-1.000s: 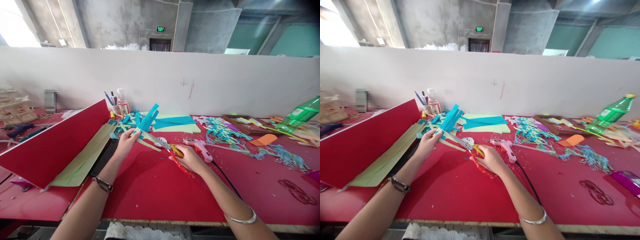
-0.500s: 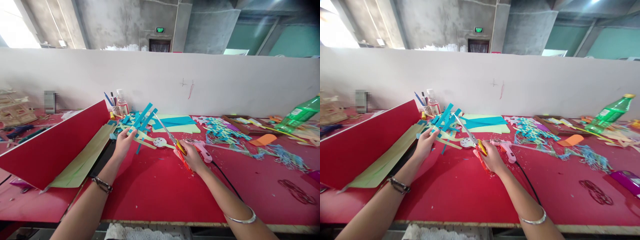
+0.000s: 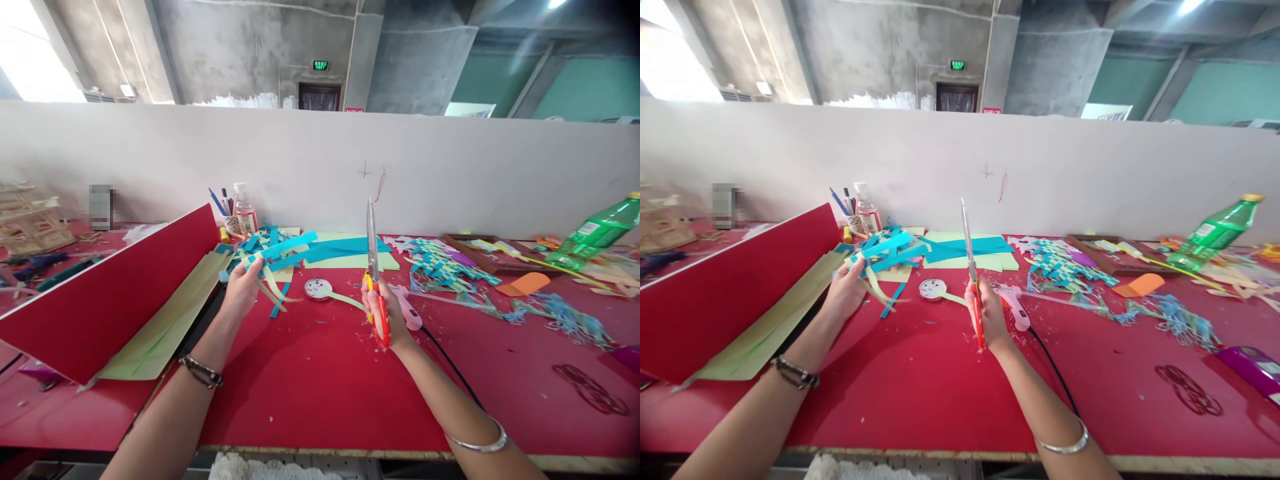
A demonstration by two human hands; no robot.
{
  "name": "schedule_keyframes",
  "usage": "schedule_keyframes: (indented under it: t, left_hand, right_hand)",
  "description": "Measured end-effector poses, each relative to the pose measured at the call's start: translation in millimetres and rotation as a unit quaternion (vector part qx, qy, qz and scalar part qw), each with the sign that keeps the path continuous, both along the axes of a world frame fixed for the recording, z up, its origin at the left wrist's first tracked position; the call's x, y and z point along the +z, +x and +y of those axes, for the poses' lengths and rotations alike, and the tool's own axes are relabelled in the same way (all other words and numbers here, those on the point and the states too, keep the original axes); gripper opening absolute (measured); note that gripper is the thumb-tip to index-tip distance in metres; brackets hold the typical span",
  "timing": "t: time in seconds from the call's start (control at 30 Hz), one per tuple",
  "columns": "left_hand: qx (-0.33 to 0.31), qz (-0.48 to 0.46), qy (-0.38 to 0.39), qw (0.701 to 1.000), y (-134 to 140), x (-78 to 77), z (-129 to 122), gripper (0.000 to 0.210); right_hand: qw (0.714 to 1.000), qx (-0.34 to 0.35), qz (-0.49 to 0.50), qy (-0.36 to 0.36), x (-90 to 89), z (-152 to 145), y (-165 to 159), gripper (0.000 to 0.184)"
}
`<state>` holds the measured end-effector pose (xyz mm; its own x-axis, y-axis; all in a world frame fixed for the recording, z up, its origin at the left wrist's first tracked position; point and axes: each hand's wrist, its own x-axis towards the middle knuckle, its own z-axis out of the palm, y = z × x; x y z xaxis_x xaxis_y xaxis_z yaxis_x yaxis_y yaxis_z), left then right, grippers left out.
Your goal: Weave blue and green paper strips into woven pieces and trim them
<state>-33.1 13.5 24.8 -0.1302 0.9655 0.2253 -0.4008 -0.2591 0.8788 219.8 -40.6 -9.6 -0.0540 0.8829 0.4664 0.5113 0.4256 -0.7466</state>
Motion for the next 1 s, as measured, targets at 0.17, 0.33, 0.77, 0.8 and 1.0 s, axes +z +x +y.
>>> schedule_keyframes:
  t: [0.17,0.33,0.77,0.8,1.0]
  left_hand:
    - [-0.098,0.181,-0.01,0.979,-7.9,25.4,-0.8,0.033]
    - [-0.16,0.381,0.033,0.91,-13.2,68.0,4.4,0.02]
    - [-0.12,0.445,0.033,0.887,-39.0,90.2,27.2,0.025]
    - [-0.124,0.45,0.028,0.884,-40.1,90.2,27.0,0.024]
    - [-0.17,0.468,-0.021,0.867,-30.0,98.0,19.3,0.018]
  right_hand:
    - [0.998,0.046,0.049,-0.012,2.4,-0.7,-0.8,0.021]
    - [0.994,0.107,0.024,0.008,10.0,-6.4,0.6,0.026]
    - [0.963,0.009,-0.265,-0.04,29.4,-10.5,1.8,0.027]
    - [0.96,0.011,-0.275,-0.042,28.7,-10.7,1.5,0.027]
    - [0.95,0.024,-0.305,-0.065,27.3,-10.7,2.0,0.026]
